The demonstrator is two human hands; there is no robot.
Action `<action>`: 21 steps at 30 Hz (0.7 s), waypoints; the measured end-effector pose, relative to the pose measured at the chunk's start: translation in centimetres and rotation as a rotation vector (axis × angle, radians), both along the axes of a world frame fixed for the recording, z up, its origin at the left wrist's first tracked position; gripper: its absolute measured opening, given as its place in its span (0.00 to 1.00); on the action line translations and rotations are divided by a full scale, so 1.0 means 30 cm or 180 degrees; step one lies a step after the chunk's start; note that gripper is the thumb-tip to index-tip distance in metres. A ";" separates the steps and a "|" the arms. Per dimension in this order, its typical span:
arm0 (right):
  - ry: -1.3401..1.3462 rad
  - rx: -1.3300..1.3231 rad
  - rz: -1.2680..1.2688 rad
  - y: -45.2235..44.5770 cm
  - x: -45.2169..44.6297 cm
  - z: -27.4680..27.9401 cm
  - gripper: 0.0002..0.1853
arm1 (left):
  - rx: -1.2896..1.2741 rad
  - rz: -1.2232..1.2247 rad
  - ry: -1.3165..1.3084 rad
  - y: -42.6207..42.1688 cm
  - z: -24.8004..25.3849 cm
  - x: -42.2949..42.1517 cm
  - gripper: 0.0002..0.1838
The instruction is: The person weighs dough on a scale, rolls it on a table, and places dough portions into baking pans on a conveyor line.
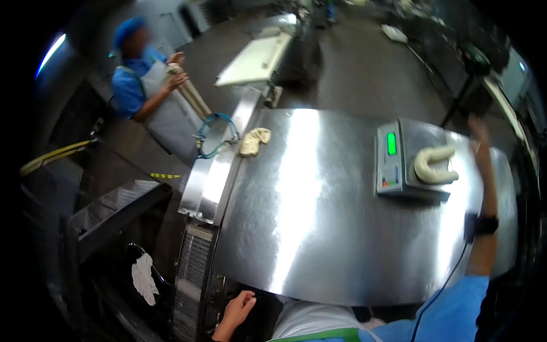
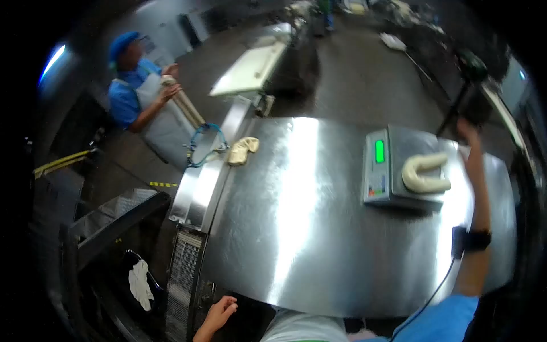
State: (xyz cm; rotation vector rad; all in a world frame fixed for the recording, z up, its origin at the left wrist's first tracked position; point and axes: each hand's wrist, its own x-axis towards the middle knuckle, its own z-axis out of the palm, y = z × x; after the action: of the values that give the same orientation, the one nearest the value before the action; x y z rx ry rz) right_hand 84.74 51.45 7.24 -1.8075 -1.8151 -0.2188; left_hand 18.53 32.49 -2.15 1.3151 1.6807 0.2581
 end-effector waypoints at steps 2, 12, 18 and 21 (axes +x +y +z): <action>0.0061 -0.0463 -0.0136 -0.016 0.117 -0.204 0.31 | -0.0165 -0.0160 0.0299 -0.032 0.045 0.005 0.18; -0.0437 -0.1808 -0.0215 0.042 -0.122 -0.231 0.24 | 0.0129 0.0172 0.0389 -0.126 0.145 -0.022 0.16; 0.2697 -0.1180 0.0369 0.017 -0.335 0.058 0.22 | 0.0059 0.0083 -0.0127 -0.088 0.042 -0.082 0.18; 0.2522 -0.1372 0.0949 -0.044 -0.490 0.220 0.26 | 0.0642 -0.0158 -0.0397 0.004 -0.007 -0.046 0.23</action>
State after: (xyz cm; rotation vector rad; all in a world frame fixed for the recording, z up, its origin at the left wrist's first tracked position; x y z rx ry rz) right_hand 70.04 50.13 13.85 -1.5119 -1.5543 0.9335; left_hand 17.14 32.62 -2.36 1.4558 1.5458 0.4809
